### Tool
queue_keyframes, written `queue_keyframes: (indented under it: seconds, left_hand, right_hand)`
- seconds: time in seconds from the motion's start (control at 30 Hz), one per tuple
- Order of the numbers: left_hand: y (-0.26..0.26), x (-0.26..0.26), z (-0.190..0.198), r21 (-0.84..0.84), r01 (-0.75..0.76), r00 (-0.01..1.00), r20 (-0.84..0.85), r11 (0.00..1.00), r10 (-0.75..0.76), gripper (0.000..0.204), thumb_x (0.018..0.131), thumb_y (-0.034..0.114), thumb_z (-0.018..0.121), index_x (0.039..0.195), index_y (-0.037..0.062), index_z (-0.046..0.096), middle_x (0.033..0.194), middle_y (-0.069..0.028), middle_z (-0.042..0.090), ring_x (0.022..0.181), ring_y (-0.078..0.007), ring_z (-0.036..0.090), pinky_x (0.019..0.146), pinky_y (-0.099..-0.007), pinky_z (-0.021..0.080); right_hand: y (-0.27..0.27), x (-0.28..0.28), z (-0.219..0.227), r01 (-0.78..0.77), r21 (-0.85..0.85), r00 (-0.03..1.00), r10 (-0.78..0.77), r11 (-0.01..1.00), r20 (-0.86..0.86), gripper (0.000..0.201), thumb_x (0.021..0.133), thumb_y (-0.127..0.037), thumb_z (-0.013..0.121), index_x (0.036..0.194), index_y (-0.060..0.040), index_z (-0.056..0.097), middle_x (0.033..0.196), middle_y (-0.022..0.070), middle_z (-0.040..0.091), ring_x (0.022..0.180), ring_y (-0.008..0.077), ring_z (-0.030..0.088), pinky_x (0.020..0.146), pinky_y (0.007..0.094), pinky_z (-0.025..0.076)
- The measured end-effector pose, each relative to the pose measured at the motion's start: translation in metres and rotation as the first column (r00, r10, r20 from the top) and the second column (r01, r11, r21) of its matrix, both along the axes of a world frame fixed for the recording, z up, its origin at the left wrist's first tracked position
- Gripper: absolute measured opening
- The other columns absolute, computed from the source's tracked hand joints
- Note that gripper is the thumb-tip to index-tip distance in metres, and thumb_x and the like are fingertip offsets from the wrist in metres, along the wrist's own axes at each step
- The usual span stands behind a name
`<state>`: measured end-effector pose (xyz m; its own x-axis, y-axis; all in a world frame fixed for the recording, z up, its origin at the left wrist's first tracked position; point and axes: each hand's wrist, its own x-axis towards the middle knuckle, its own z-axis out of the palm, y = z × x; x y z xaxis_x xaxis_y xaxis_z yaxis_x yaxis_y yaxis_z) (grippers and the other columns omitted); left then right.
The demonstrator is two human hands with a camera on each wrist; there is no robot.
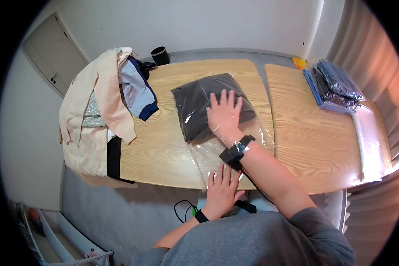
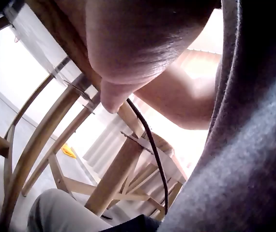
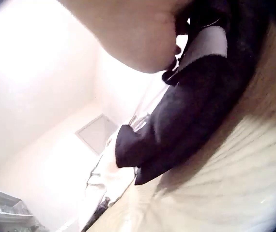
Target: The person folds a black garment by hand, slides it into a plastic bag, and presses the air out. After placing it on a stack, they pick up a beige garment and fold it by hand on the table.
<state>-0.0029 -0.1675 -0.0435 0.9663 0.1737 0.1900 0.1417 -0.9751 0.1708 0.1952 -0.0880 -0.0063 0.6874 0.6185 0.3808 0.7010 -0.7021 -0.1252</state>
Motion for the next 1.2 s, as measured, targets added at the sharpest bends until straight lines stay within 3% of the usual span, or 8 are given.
queue_keyframes:
  seconds: [0.37,0.43,0.5,0.6,0.7,0.77,0.97,1.2]
  left_hand:
    - [0.006,-0.009,0.001,-0.068,0.044,0.999,0.022,0.997,-0.042,0.066,0.08,0.044,0.062,0.133,0.01,0.043,0.143,-0.0213,0.032,0.132,-0.0391,0.029,0.104,-0.0526,0.027]
    - [0.016,-0.023,0.007,-0.147,0.092,0.991,-0.081,0.985,-0.105,0.063,0.08,0.04,0.064,0.131,0.0098,0.044,0.144,-0.0204,0.031,0.134,-0.0398,0.027,0.105,-0.052,0.026]
    - [0.03,-0.041,0.025,-0.248,0.198,0.977,-0.03,0.948,-0.212,0.053,0.078,0.029,0.068,0.124,0.0088,0.052,0.145,-0.016,0.033,0.134,-0.0376,0.029,0.104,-0.0479,0.031]
    - [0.067,-0.072,0.043,-0.61,0.357,0.928,0.142,0.707,-0.345,0.031,0.08,0.019,0.066,0.108,0.0049,0.061,0.117,-0.0139,0.057,0.106,-0.0276,0.055,0.086,-0.0358,0.046]
    - [0.095,-0.076,0.062,-0.705,0.007,0.982,0.138,0.709,0.128,0.021,0.085,0.018,0.064,0.097,0.002,0.061,0.076,-0.0066,0.065,0.068,-0.0164,0.063,0.062,-0.0265,0.05]
    - [0.128,-0.047,0.052,-0.867,-0.269,0.883,-0.047,0.419,0.467,0.032,0.088,0.032,0.061,0.092,0.0008,0.06,0.07,-0.0052,0.061,0.064,-0.0121,0.06,0.058,-0.0236,0.047]
    - [0.173,0.012,0.045,-0.79,-0.578,0.772,-0.449,0.204,0.45,0.054,0.084,0.055,0.059,0.085,0.0008,0.059,0.066,-0.0048,0.059,0.057,-0.0125,0.058,0.05,-0.0241,0.044]
    - [0.178,0.007,0.027,-0.865,-0.447,0.88,-0.38,0.225,0.285,0.033,0.087,0.036,0.064,0.072,0.0065,0.06,0.062,-0.0019,0.06,0.05,-0.0104,0.057,0.046,-0.0205,0.038]
  right_hand:
    - [-0.079,-0.028,-0.006,-0.328,0.016,0.933,0.327,0.944,-0.149,0.06,0.09,-0.041,0.048,0.138,-0.0073,0.037,0.142,0.0236,0.032,0.134,0.0368,0.028,0.103,0.0575,0.026]
    - [-0.137,-0.055,0.002,-0.649,-0.041,0.736,0.613,0.76,-0.287,0.045,0.088,-0.033,0.052,0.121,-0.0037,0.055,0.133,0.0235,0.044,0.12,0.0388,0.044,0.094,0.0498,0.038]
    - [-0.179,-0.051,0.053,-0.814,0.12,0.253,0.534,0.568,-0.807,0.036,0.09,-0.032,0.052,0.108,-0.0027,0.063,0.094,0.0222,0.064,0.088,0.0342,0.062,0.08,0.0385,0.047]
    - [-0.219,-0.008,0.095,-0.465,0.171,-0.028,0.179,0.869,-0.984,0.036,0.092,-0.031,0.055,0.088,0.002,0.069,0.081,0.0137,0.069,0.087,0.0186,0.066,0.078,0.0294,0.049]
    - [-0.215,0.052,0.074,-0.1,0.304,0.229,0.319,0.948,-0.92,0.033,0.092,-0.032,0.056,0.082,-0.002,0.065,0.074,0.0049,0.063,0.07,0.0101,0.058,0.068,0.0224,0.047]
    - [-0.194,0.07,0.042,0.083,0.303,0.341,0.258,0.949,-0.904,0.037,0.092,-0.038,0.055,0.095,-0.0022,0.062,0.079,0.002,0.061,0.071,0.0092,0.056,0.07,0.0226,0.046]
    - [-0.14,0.084,0.01,0.12,0.117,0.22,0.088,0.986,-0.971,0.059,0.077,-0.059,0.065,0.089,-0.0009,0.06,0.073,0.0058,0.06,0.064,0.0137,0.054,0.06,0.0273,0.045]
    - [-0.151,0.098,-0.014,0.156,0.195,0.157,0.171,0.968,-0.973,0.016,0.083,-0.012,0.068,0.086,-0.0011,0.057,0.074,0.0075,0.065,0.058,0.0115,0.061,0.048,0.0193,0.05]
